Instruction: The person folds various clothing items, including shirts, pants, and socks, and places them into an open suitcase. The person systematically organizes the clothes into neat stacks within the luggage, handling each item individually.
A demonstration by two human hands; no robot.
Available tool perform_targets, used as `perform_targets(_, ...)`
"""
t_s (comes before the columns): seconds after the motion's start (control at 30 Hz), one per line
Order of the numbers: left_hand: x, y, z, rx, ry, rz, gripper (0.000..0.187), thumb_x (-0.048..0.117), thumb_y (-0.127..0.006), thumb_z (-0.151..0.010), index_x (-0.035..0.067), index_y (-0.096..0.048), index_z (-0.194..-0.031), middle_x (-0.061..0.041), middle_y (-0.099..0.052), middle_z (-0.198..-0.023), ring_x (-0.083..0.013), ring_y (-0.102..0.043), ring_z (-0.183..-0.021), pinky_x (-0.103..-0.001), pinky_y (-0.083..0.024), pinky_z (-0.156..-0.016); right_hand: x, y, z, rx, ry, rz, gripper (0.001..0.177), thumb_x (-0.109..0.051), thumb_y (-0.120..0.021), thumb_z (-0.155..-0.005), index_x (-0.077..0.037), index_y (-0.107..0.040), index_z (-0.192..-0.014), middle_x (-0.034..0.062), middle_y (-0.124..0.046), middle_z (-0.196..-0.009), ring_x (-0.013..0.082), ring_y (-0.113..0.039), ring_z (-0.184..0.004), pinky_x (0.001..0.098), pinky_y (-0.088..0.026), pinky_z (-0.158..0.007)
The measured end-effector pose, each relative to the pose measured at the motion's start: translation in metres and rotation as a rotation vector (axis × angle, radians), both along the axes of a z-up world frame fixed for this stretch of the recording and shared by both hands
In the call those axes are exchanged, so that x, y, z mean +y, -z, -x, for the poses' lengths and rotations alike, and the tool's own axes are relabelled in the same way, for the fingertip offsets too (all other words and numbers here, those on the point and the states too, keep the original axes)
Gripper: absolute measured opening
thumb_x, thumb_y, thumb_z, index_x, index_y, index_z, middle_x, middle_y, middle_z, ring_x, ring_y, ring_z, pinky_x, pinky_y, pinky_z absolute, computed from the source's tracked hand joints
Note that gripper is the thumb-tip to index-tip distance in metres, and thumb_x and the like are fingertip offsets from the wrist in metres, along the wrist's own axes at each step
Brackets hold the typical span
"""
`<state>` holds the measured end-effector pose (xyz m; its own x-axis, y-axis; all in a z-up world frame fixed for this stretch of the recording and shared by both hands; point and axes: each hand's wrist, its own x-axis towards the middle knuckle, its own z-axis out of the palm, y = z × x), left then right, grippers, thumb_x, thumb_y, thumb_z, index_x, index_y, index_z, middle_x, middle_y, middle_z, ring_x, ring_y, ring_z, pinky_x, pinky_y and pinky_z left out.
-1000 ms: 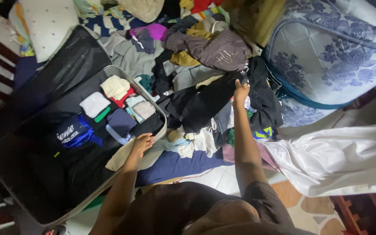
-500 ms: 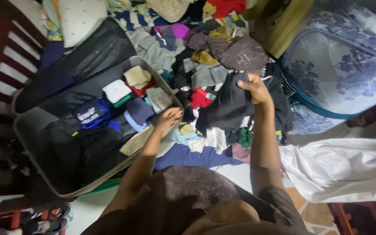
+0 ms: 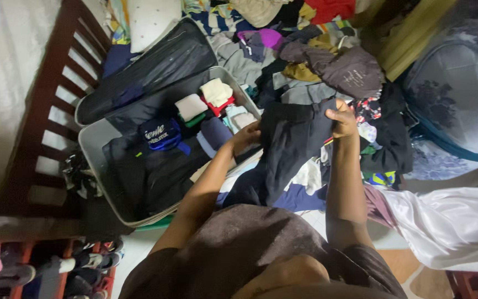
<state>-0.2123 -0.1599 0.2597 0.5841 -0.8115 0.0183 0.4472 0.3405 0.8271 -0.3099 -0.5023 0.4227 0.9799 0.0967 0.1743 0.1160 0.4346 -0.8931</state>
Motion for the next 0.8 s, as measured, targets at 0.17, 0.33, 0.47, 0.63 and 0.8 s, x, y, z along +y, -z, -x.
perform_targets(0.17,0.044,-0.017,0.003,-0.061,-0.333,-0.259,0.064,0.039,-0.078,-0.088,-0.002,-0.061,-0.135,-0.005,-0.072,-0.118,-0.0164,-0.066,-0.104,-0.031,-0.053,-0.093,0.042,-0.035,0.022,0.073,0.142,0.096,0.025,-0.016,-0.076,-0.089,0.002,-0.073,-0.107,0.006,-0.076,-0.1,0.0149,-0.071,-0.086,0.0278,-0.056,-0.081)
perform_targets(0.33,0.086,-0.082,-0.001,-0.31,-0.439,-0.441,0.046,0.036,-0.077,-0.095,-0.004,-0.072,-0.119,-0.003,-0.072,-0.107,-0.0112,-0.062,-0.095,-0.03,-0.051,-0.086,0.053,-0.041,0.032,0.134,0.27,0.163,0.016,-0.012,-0.074,-0.094,-0.001,-0.072,-0.104,0.0035,-0.075,-0.094,0.0132,-0.069,-0.077,0.0279,-0.056,-0.075)
perform_targets(0.47,0.104,-0.131,-0.002,-0.356,-0.364,-0.352,0.042,0.031,-0.077,-0.093,-0.002,-0.071,-0.118,-0.001,-0.07,-0.105,-0.0086,-0.061,-0.094,-0.027,-0.051,-0.086,0.061,-0.035,0.028,0.129,0.345,0.289,0.01,-0.01,-0.071,-0.097,-0.003,-0.072,-0.104,0.0007,-0.074,-0.095,0.0097,-0.066,-0.078,0.0255,-0.053,-0.074)
perform_targets(0.63,0.1,-0.152,0.0,-0.27,-0.301,-0.274,0.039,0.026,-0.076,-0.09,-0.001,-0.07,-0.118,0.001,-0.072,-0.106,-0.0093,-0.064,-0.094,-0.027,-0.052,-0.087,0.086,-0.018,0.015,0.099,0.401,0.267,0.005,-0.01,-0.07,-0.099,-0.005,-0.072,-0.098,0.0001,-0.073,-0.091,0.0088,-0.064,-0.075,0.0246,-0.051,-0.072)
perform_targets(0.8,0.08,-0.136,0.004,-0.368,-0.415,-0.337,0.035,0.029,-0.069,-0.105,-0.003,-0.07,-0.118,0.001,-0.064,-0.104,-0.0093,-0.055,-0.094,-0.029,-0.046,-0.085,0.121,-0.02,0.012,0.074,0.531,0.132,0.004,-0.009,-0.069,-0.098,-0.006,-0.071,-0.1,-0.0004,-0.073,-0.091,0.0095,-0.065,-0.075,0.0253,-0.053,-0.072)
